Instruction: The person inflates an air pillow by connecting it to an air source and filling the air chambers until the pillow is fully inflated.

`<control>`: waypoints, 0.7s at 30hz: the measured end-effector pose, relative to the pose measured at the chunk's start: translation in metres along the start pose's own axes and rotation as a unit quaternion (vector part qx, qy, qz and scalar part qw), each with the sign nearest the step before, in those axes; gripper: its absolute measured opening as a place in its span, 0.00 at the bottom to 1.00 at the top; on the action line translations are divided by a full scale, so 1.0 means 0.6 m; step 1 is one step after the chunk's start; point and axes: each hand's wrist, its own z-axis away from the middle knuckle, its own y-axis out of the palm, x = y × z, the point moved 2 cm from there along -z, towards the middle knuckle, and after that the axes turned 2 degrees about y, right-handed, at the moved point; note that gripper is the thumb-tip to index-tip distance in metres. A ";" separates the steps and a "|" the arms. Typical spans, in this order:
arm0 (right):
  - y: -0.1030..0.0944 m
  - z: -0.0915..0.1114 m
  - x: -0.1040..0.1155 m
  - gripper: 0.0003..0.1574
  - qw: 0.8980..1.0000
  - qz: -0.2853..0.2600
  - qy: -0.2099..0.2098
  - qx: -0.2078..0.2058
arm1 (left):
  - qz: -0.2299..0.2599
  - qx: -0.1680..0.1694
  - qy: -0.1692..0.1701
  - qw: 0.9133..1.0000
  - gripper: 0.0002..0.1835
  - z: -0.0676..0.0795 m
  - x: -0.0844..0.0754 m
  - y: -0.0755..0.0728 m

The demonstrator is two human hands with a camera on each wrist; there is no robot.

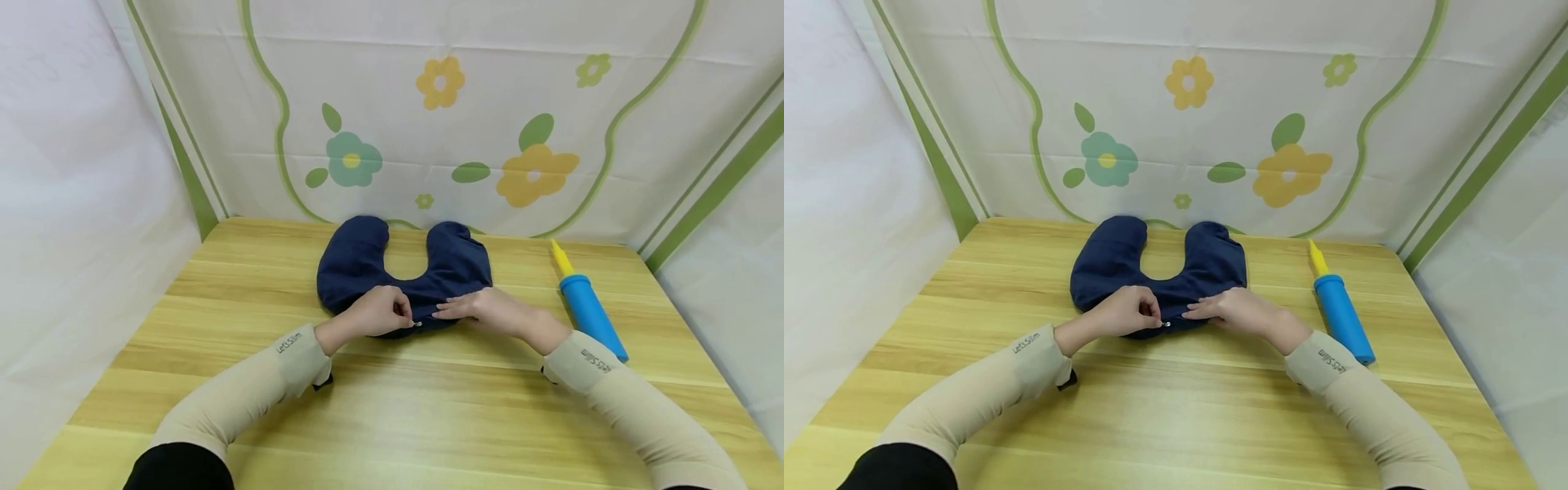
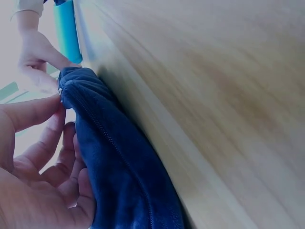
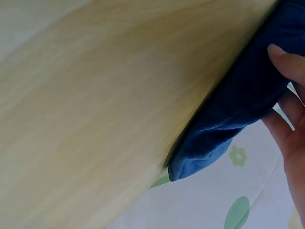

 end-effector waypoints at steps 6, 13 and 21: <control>0.002 0.001 -0.002 0.34 1.000 0.008 -0.008 -0.012 | -0.016 -0.010 -0.005 1.000 0.09 0.002 -0.005 0.000; 0.000 0.001 -0.006 0.32 0.999 -0.002 -0.018 -0.033 | -0.019 -0.025 -0.018 0.999 0.10 0.010 -0.008 -0.001; -0.004 -0.002 -0.008 0.31 0.999 -0.005 -0.032 -0.038 | -0.021 -0.021 -0.017 0.999 0.10 0.006 -0.001 -0.007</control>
